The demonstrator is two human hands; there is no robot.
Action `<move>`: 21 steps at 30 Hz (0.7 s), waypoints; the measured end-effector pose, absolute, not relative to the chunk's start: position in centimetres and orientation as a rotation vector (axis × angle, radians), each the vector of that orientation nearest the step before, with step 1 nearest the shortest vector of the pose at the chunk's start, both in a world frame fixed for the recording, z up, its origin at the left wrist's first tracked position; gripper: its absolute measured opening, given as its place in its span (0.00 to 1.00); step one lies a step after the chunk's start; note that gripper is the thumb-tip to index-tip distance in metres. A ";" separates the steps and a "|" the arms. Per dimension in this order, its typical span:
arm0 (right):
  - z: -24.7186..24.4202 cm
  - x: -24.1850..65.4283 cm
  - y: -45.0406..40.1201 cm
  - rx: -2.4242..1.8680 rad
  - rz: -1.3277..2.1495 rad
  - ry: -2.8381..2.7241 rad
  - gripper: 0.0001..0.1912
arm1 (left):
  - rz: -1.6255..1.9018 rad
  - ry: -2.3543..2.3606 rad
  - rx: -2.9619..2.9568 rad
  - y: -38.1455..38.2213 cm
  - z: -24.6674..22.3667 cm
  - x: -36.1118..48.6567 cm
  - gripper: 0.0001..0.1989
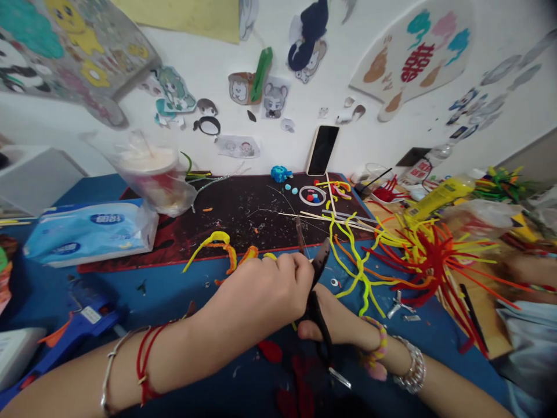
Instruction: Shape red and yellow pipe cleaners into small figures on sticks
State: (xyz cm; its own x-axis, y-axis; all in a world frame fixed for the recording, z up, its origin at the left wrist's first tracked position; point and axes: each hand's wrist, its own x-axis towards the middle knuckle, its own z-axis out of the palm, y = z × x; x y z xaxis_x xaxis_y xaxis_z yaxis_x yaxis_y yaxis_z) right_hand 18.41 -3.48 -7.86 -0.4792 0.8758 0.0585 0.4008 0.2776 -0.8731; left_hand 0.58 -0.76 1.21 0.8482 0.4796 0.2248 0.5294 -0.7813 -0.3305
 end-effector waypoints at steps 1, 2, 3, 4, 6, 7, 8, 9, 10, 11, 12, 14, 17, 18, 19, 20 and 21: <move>-7.8 18.4 -3.5 -1.137 1.146 -1.999 0.32 | -0.188 -0.727 -2.635 -0.8 1.2 0.6 0.12; -7.7 18.4 -3.5 -1.131 1.147 -1.990 0.31 | -0.199 -0.701 -2.636 -0.7 1.1 0.6 0.12; -7.7 18.3 -3.4 -1.127 1.140 -1.979 0.30 | -0.209 -0.676 -2.642 -0.7 1.1 0.6 0.11; -7.6 18.3 -3.4 -1.126 1.134 -1.970 0.28 | -0.213 -0.665 -2.649 -0.5 1.1 0.6 0.11; -7.7 18.2 -3.4 -1.128 1.132 -1.946 0.24 | -0.204 -0.680 -2.648 -0.2 1.2 0.6 0.10; -7.7 18.1 -3.3 -1.130 1.137 -1.931 0.22 | -0.200 -0.688 -2.646 0.0 1.2 0.6 0.10; -7.8 17.9 -3.3 -1.134 1.141 -1.912 0.21 | -0.197 -0.690 -2.647 0.2 1.3 0.6 0.09; -7.9 17.8 -3.2 -1.142 1.148 -1.890 0.20 | -0.200 -0.688 -2.648 0.4 1.4 0.5 0.09; -8.0 17.7 -3.1 -1.150 1.157 -1.867 0.20 | -0.204 -0.691 -2.651 0.6 1.5 0.5 0.09; -8.1 17.6 -3.1 -1.159 1.164 -1.842 0.20 | -0.207 -0.700 -2.655 0.8 1.6 0.4 0.09; -8.2 17.5 -3.0 -1.173 1.171 -1.813 0.20 | -0.201 -0.717 -2.661 1.1 1.8 0.3 0.09; -8.4 17.4 -2.9 -1.214 1.189 -1.749 0.20 | -0.187 -0.760 -2.667 1.4 2.0 0.1 0.08; -8.5 17.4 -2.7 -1.232 1.217 -1.674 0.20 | -0.193 -0.824 -2.695 1.7 2.2 -0.1 0.08; -8.5 17.4 -2.7 -1.217 1.225 -1.662 0.20 | -0.212 -0.842 -2.719 1.7 2.1 -0.1 0.07; -8.5 17.5 -2.7 -1.201 1.230 -1.659 0.20 | -0.233 -0.856 -2.751 1.7 2.0 -0.1 0.06; -8.5 17.5 -2.7 -1.189 1.234 -1.665 0.20 | -0.252 -0.866 -2.786 1.6 1.8 0.0 0.06; -8.6 17.6 -2.8 -1.184 1.239 -1.681 0.21 | -0.272 -0.874 -2.819 1.5 1.6 0.1 0.05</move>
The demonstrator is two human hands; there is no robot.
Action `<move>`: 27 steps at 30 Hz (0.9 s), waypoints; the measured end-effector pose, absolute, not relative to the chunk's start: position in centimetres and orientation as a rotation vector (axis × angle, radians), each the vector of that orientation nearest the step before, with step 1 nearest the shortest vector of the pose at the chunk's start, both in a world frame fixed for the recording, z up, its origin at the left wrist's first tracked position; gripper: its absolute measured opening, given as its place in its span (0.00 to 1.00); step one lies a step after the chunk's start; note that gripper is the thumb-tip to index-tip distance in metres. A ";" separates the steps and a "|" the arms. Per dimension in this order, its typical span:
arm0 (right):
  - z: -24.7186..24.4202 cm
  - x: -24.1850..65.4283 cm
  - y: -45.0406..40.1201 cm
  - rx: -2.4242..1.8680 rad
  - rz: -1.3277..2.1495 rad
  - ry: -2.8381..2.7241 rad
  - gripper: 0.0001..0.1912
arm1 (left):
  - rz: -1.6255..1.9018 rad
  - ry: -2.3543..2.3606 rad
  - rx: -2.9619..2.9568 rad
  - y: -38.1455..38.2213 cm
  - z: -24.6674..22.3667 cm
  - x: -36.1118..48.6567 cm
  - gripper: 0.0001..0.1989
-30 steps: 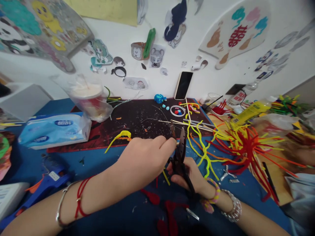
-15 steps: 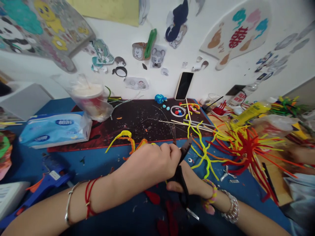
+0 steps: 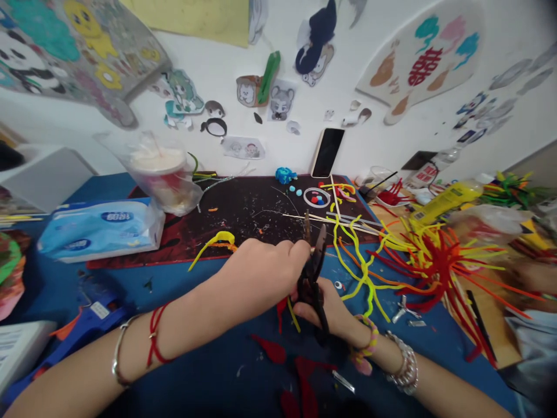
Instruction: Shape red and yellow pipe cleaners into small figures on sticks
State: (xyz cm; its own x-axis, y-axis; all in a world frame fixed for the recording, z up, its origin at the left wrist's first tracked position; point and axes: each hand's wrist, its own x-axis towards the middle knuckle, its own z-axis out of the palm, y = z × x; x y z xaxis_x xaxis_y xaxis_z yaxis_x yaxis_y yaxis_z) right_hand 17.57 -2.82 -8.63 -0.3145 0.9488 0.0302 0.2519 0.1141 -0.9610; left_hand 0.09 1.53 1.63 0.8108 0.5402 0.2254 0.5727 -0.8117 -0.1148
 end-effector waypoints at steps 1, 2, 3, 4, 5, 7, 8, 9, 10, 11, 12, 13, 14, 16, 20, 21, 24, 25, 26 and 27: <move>-8.7 17.7 -2.9 -1.187 1.243 -1.703 0.21 | -0.285 -0.878 -2.851 1.4 1.4 0.2 0.04; -8.9 17.8 -3.0 -1.191 1.238 -1.727 0.22 | -0.289 -0.886 -2.882 1.3 1.2 0.4 0.04; -9.0 17.9 -3.1 -1.194 1.221 -1.748 0.24 | -0.288 -0.896 -2.911 1.2 1.1 0.5 0.03; -9.1 18.0 -3.2 -1.191 1.200 -1.764 0.25 | -0.283 -0.909 -2.939 1.1 1.0 0.7 0.03; -9.1 18.1 -3.2 -1.179 1.181 -1.777 0.26 | -0.274 -0.922 -2.964 1.0 0.9 0.8 0.03; -8.8 18.3 -3.3 -1.147 1.159 -1.795 0.27 | -0.266 -0.939 -2.997 0.9 0.9 1.0 0.04; -8.5 18.3 -3.3 -1.138 1.152 -1.805 0.27 | -0.273 -0.943 -3.002 0.8 0.9 1.0 0.04; -8.1 18.4 -3.3 -1.139 1.143 -1.814 0.27 | -0.279 -0.942 -3.005 0.8 1.0 1.0 0.04; -7.8 18.4 -3.4 -1.151 1.124 -1.817 0.25 | -0.283 -0.939 -3.005 0.7 1.0 1.0 0.04; -7.4 18.4 -3.4 -1.164 1.108 -1.819 0.23 | -0.283 -0.934 -3.004 0.7 1.1 1.0 0.04; -7.1 18.4 -3.5 -1.178 1.103 -1.821 0.21 | -0.278 -0.928 -3.000 0.7 1.2 0.9 0.05; -6.8 18.4 -3.6 -1.188 1.112 -1.822 0.19 | -0.269 -0.924 -2.991 0.8 1.3 0.8 0.05; -6.7 18.5 -3.6 -1.201 1.127 -1.816 0.18 | -0.260 -0.925 -2.974 0.8 1.4 0.8 0.05; -6.7 18.5 -3.7 -1.257 1.150 -1.800 0.18 | -0.238 -0.940 -2.928 1.0 1.6 0.6 0.06; -7.0 18.9 -3.5 -1.400 1.156 -1.782 0.19 | -0.186 -1.034 -2.867 1.7 1.8 0.0 0.08; -7.0 19.0 -3.3 -1.413 1.195 -1.790 0.19 | -0.173 -1.055 -2.862 1.9 1.8 -0.1 0.08; -6.7 19.1 -3.0 -1.385 1.381 -1.778 0.18 | -0.192 -1.107 -2.881 2.5 1.6 -0.1 0.09; -6.7 19.1 -2.9 -1.354 1.434 -1.759 0.17 | -0.217 -1.110 -2.904 2.5 1.5 0.0 0.10; -6.6 19.1 -2.9 -1.319 1.456 -1.741 0.17 | -0.242 -1.099 -2.929 2.5 1.3 0.2 0.10; -6.6 19.1 -3.0 -1.285 1.447 -1.737 0.17 | -0.259 -1.081 -2.947 2.3 1.1 0.5 0.10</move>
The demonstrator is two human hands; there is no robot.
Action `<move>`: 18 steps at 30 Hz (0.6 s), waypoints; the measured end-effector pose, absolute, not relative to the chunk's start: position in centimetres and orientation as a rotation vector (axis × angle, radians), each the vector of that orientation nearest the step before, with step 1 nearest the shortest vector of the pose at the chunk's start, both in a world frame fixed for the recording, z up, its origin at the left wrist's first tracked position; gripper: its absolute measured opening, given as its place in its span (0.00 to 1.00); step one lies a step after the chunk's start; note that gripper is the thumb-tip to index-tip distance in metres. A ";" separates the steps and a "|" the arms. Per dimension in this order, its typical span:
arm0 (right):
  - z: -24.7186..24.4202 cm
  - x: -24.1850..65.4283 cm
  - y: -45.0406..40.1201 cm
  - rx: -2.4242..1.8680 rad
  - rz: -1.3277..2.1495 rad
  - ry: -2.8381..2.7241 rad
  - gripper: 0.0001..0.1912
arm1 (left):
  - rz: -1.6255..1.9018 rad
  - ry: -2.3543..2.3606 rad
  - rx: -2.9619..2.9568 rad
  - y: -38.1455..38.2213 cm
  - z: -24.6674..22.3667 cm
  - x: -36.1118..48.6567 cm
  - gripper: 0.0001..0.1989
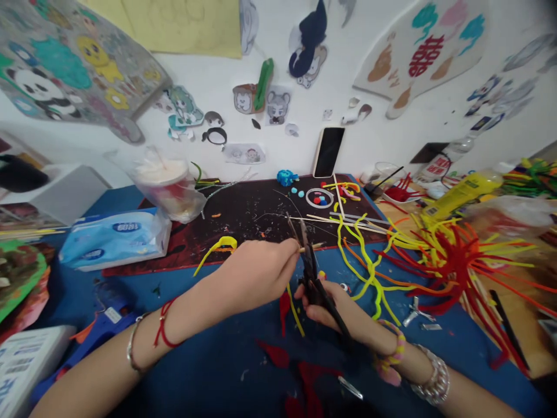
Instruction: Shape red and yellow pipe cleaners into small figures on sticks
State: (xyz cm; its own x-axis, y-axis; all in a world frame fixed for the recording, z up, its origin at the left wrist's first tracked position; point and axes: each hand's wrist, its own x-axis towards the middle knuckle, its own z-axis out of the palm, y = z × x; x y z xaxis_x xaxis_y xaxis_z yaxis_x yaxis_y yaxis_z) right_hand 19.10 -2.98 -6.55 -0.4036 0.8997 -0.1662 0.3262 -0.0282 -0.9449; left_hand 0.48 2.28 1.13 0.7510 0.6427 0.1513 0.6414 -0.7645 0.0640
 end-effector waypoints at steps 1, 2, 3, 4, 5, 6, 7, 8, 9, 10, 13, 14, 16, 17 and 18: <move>-6.6 19.1 -3.1 -1.252 1.418 -1.752 0.17 | 0.265 1.048 2.947 2.0 0.9 0.7 0.09; -6.6 19.1 -3.2 -1.225 1.378 -1.781 0.17 | 0.266 1.032 2.983 1.7 0.7 1.0 0.09; -6.7 19.2 -3.2 -1.211 1.331 -1.816 0.16 | 0.268 1.026 3.034 1.4 0.6 1.2 0.08; -6.7 19.2 -3.3 -1.215 1.286 -1.847 0.14 | 0.277 1.026 3.097 1.1 0.4 1.3 0.08; -6.8 19.3 -3.4 -1.231 1.249 -1.869 0.13 | 0.279 1.029 3.161 0.9 0.4 1.3 0.08; -6.8 19.3 -3.4 -1.259 1.221 -1.879 0.12 | 0.279 1.022 3.220 0.8 0.3 1.3 0.08; -6.9 19.3 -3.4 -1.294 1.198 -1.880 0.12 | 0.279 1.007 3.271 0.8 0.3 1.2 0.09; -6.9 19.3 -3.4 -1.331 1.179 -1.873 0.12 | 0.277 0.989 3.307 0.9 0.2 1.1 0.09; -6.9 19.2 -3.4 -1.362 1.166 -1.861 0.12 | 0.278 0.967 3.327 1.0 0.2 1.0 0.09; -7.0 19.2 -3.4 -1.381 1.159 -1.845 0.12 | 0.288 0.953 3.332 1.2 0.2 1.0 0.09; -7.2 19.0 -3.4 -1.391 1.174 -1.788 0.16 | 0.372 0.988 3.281 1.7 -0.1 1.1 0.09; -7.2 19.0 -3.4 -1.382 1.190 -1.770 0.17 | 0.404 1.017 3.252 1.8 -0.2 1.1 0.09; -7.3 19.0 -3.3 -1.368 1.226 -1.735 0.20 | 0.444 1.073 3.201 2.1 -0.4 1.3 0.10; -7.4 19.0 -3.2 -1.364 1.244 -1.720 0.21 | 0.443 1.096 3.183 2.1 -0.5 1.3 0.10; -7.4 19.0 -3.2 -1.360 1.263 -1.710 0.21 | 0.436 1.112 3.170 2.2 -0.6 1.3 0.10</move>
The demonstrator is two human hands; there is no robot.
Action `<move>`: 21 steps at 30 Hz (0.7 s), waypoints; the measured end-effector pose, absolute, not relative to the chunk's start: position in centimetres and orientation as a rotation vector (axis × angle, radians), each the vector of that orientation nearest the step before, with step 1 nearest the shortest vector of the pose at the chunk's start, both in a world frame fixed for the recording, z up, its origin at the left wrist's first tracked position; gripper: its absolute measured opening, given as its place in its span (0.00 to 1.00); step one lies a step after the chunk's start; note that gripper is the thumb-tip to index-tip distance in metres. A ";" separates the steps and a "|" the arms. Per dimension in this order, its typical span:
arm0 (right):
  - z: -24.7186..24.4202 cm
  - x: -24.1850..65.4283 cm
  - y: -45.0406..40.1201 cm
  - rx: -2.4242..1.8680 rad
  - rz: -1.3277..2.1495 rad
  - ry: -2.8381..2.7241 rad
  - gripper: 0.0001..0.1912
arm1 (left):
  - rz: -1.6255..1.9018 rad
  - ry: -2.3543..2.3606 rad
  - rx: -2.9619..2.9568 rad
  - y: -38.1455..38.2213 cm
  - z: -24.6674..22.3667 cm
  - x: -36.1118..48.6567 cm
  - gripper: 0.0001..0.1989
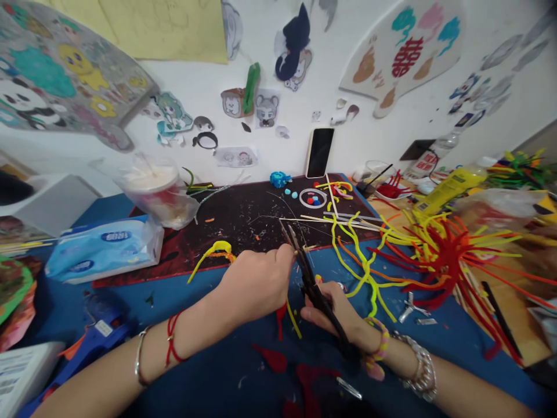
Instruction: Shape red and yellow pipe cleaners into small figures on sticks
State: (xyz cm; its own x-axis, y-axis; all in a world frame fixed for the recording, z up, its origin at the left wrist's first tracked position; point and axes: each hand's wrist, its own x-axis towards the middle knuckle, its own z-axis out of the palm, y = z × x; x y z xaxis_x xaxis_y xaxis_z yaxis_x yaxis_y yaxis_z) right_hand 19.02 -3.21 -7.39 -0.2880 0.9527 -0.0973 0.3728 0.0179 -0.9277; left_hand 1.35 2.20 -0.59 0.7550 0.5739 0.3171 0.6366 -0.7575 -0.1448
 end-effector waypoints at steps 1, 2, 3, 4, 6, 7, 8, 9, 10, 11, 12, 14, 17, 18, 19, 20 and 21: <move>-7.4 19.0 -3.2 -1.357 1.280 -1.702 0.21 | -0.368 -0.964 -2.713 2.2 -0.6 1.4 0.10; -7.5 19.1 -3.2 -1.351 1.296 -1.702 0.20 | -0.366 -0.970 -2.717 2.2 -0.7 1.4 0.10; -7.6 19.1 -3.3 -1.339 1.310 -1.711 0.19 | -0.368 -0.965 -2.725 2.0 -0.7 1.5 0.09; -7.7 19.1 -3.4 -1.319 1.318 -1.730 0.17 | -0.373 -0.947 -2.738 1.8 -0.7 1.6 0.08; -7.8 19.2 -3.7 -1.255 1.305 -1.773 0.16 | -0.377 -0.881 -2.763 1.1 -0.7 1.8 0.07; -7.8 19.2 -3.9 -1.218 1.293 -1.794 0.16 | -0.371 -0.848 -2.765 0.7 -0.8 1.9 0.06; -7.7 19.1 -4.0 -1.180 1.276 -1.811 0.16 | -0.362 -0.823 -2.755 0.3 -0.8 2.0 0.05; -7.6 19.1 -4.1 -1.143 1.254 -1.822 0.16 | -0.345 -0.808 -2.738 -0.2 -0.7 2.1 0.05; -7.5 19.0 -4.2 -1.098 1.228 -1.832 0.16 | -0.323 -0.806 -2.717 -0.6 -0.7 2.2 0.05; -7.3 19.0 -4.3 -1.052 1.203 -1.840 0.16 | -0.298 -0.813 -2.698 -1.0 -0.7 2.2 0.05; -7.2 18.9 -4.3 -1.013 1.182 -1.844 0.17 | -0.279 -0.820 -2.685 -1.2 -0.7 2.3 0.05; -7.1 18.9 -4.3 -0.983 1.157 -1.846 0.18 | -0.253 -0.830 -2.658 -1.4 -0.7 2.3 0.05; -7.5 19.1 -4.1 -1.070 1.169 -1.851 0.18 | -0.245 -0.827 -2.629 -1.0 -0.8 2.3 0.04; -7.6 19.2 -4.1 -1.102 1.169 -1.860 0.17 | -0.244 -0.820 -2.630 -0.8 -0.8 2.2 0.05; -7.8 19.2 -4.0 -1.134 1.160 -1.868 0.17 | -0.244 -0.816 -2.634 -0.6 -0.8 2.2 0.05; -7.9 19.2 -3.9 -1.165 1.142 -1.872 0.16 | -0.245 -0.813 -2.637 -0.4 -0.8 2.2 0.06; -8.0 19.1 -3.8 -1.194 1.117 -1.874 0.15 | -0.249 -0.811 -2.638 -0.3 -0.8 2.2 0.06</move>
